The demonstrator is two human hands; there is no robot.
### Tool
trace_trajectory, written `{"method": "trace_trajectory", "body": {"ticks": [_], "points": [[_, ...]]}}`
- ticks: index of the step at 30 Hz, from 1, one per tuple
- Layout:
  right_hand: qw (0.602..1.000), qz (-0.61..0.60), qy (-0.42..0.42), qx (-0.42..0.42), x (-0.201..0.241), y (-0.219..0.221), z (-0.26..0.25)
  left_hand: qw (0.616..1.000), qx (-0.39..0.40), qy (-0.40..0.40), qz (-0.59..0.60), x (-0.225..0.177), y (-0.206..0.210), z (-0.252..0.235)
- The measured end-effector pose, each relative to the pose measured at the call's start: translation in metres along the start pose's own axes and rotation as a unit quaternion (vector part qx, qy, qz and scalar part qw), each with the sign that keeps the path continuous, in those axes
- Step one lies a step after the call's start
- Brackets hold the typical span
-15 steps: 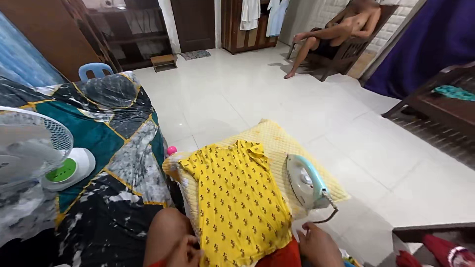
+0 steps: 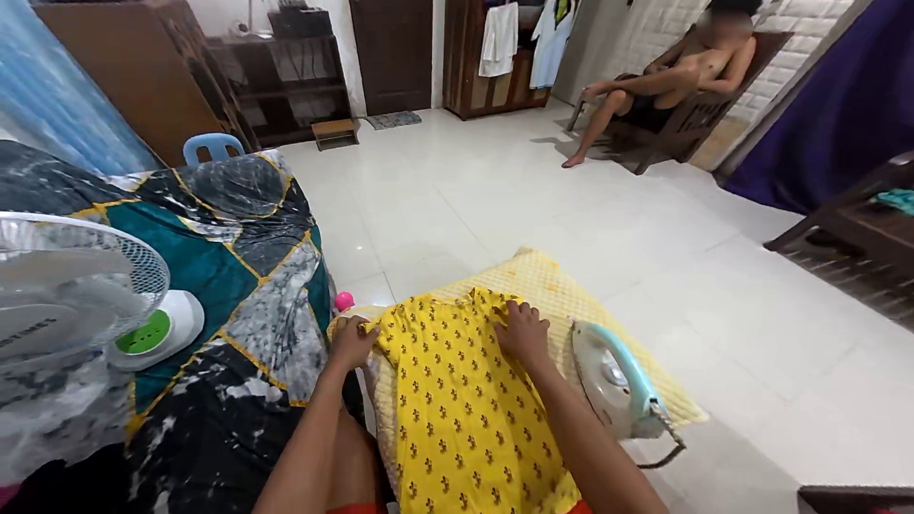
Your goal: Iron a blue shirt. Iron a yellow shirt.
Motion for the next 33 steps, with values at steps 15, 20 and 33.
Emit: {"method": "trace_trajectory", "body": {"ticks": [15, 20, 33], "points": [[0.988, 0.002, 0.113, -0.104, -0.029, -0.034, 0.011, 0.979, -0.082, -0.168, -0.081, -0.037, -0.018, 0.033], [0.993, -0.014, -0.107, -0.041, 0.006, 0.009, 0.023, 0.977, -0.176, -0.059, -0.106, -0.056, 0.0, 0.071], [0.991, 0.0, 0.024, -0.133, -0.025, -0.091, 0.084, 0.97, -0.082, 0.071, -0.219, -0.066, 0.076, 0.122]]}}
Point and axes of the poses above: each hand's wrist, its own z-axis away from the middle knuckle, its own y-axis out of the palm, x = y × z, the point moved 2 cm from there along -z, towards the middle knuckle, and after that the axes turned 12 degrees about -y, right-handed, at the moved point
